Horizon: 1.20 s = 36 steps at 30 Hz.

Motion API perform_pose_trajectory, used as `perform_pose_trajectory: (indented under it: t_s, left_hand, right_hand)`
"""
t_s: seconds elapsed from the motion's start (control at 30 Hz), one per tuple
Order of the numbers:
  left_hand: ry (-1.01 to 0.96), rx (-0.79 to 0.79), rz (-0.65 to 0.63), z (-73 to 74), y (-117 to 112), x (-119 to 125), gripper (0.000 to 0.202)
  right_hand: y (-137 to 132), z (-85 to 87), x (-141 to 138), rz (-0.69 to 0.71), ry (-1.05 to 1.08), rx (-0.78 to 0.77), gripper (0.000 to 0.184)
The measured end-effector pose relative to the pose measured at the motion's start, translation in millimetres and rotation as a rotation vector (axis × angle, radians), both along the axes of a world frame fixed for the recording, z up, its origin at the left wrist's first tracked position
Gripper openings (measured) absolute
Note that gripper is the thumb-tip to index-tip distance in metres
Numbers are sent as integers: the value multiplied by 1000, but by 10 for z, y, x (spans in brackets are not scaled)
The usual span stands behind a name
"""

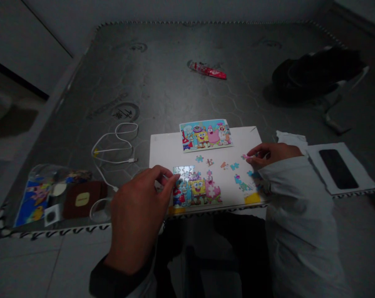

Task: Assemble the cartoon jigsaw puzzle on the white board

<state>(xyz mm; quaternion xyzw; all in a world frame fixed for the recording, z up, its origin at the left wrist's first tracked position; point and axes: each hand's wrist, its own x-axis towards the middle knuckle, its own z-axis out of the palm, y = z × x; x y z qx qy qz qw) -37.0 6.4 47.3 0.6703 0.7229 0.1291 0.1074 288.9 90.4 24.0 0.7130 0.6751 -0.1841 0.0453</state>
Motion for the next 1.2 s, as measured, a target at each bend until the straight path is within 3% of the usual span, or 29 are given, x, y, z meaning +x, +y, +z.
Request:
perform_pose_trajectory:
  t_s: [0.17, 0.47, 0.63, 0.8, 1.03, 1.2]
  left_hand:
    - [-20, -18, -8, -1, 13, 10, 16]
    - [-47, -27, 5, -11, 9, 26, 16]
    - [-124, -14, -60, -30, 4, 106, 13]
    - [-279, 129, -188, 2, -11, 169, 29]
    - [-361, 257, -243, 45, -60, 163, 29]
    - [-332, 244, -253, 54, -55, 139, 29]
  right_hand:
    - [-53, 113, -206, -72, -39, -73, 31]
    - [-232, 188, -434, -35, 30, 124, 15]
    - [-273, 210, -807, 97, 517, 128, 27]
    - [-359, 236, -1135, 34, 887, 88, 35]
    - [-395, 345, -1208, 23, 1025, -78, 36]
    - [-432, 371, -1263, -4, 1003, -31, 37]
